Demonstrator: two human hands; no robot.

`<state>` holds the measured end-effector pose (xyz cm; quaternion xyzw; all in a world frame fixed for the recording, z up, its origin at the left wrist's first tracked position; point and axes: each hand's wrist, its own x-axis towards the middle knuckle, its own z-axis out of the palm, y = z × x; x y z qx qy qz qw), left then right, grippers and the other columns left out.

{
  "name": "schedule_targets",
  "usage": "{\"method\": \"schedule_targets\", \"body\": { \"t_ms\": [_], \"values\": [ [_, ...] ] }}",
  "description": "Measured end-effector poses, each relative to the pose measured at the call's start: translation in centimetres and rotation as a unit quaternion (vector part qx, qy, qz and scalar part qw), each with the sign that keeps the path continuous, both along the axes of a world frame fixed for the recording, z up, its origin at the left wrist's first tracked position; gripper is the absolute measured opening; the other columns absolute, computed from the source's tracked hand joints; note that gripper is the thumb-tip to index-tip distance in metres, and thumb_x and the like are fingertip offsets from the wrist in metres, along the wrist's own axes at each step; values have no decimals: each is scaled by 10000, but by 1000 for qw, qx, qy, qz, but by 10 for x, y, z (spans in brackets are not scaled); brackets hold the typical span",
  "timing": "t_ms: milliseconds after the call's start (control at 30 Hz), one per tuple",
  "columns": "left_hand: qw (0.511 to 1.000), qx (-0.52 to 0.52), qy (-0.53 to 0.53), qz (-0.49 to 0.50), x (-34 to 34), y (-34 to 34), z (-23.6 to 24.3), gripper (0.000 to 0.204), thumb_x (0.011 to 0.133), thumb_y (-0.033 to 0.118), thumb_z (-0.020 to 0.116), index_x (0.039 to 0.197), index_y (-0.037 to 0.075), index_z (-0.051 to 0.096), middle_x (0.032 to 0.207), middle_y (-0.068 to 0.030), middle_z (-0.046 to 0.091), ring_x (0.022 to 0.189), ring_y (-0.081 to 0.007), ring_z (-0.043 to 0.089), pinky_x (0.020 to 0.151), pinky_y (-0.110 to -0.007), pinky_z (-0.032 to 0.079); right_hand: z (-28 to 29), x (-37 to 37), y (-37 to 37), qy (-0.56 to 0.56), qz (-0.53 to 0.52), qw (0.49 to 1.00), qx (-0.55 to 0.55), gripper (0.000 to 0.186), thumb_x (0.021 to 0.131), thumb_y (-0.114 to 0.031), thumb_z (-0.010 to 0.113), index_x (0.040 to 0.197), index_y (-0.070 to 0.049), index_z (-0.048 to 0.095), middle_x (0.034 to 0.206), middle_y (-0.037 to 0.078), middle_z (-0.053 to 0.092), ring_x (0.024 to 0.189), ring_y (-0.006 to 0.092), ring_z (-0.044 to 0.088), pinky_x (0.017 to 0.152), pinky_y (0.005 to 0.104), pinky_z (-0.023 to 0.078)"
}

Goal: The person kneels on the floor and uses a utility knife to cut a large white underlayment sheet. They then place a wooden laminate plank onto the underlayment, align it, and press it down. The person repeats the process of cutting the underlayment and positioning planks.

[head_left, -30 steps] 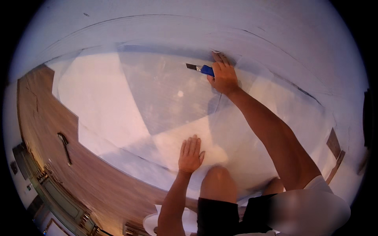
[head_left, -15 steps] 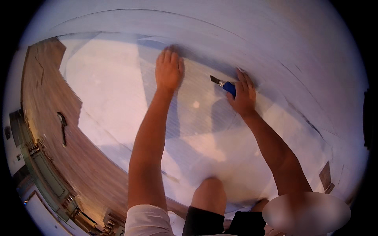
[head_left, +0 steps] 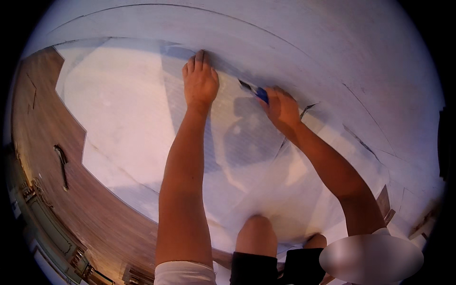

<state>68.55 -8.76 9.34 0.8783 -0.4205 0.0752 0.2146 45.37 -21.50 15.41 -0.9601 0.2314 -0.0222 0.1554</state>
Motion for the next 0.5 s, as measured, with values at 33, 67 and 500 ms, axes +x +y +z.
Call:
{"method": "schedule_targets", "body": {
  "t_ms": [33,67,500],
  "values": [
    [1000,-3,2,7,2,3,0,469,1025,233,523,1437,13,554,1535,-137,503,1414,-341,436,1199,-475,326,5,29,5,22,-3,1000,-5,290,967,-252,683,1094,4,632,1107,191,697,1044,389,671,879,492,543],
    [1000,-6,4,13,4,6,-3,476,1021,236,528,1440,10,552,1540,-141,499,1420,-344,431,1201,-478,323,5,54,8,44,-7,999,-11,294,1003,-260,651,1110,13,638,1066,187,714,989,383,693,832,478,559],
    [997,-66,15,21,7,1,-12,492,979,212,573,1419,-1,514,1532,-157,507,1424,-358,430,1197,-502,315,-25,130,-5,33,88,985,-142,154,882,-69,613,997,11,675,866,210,750,794,351,760,672,457,600]
  ]
}}
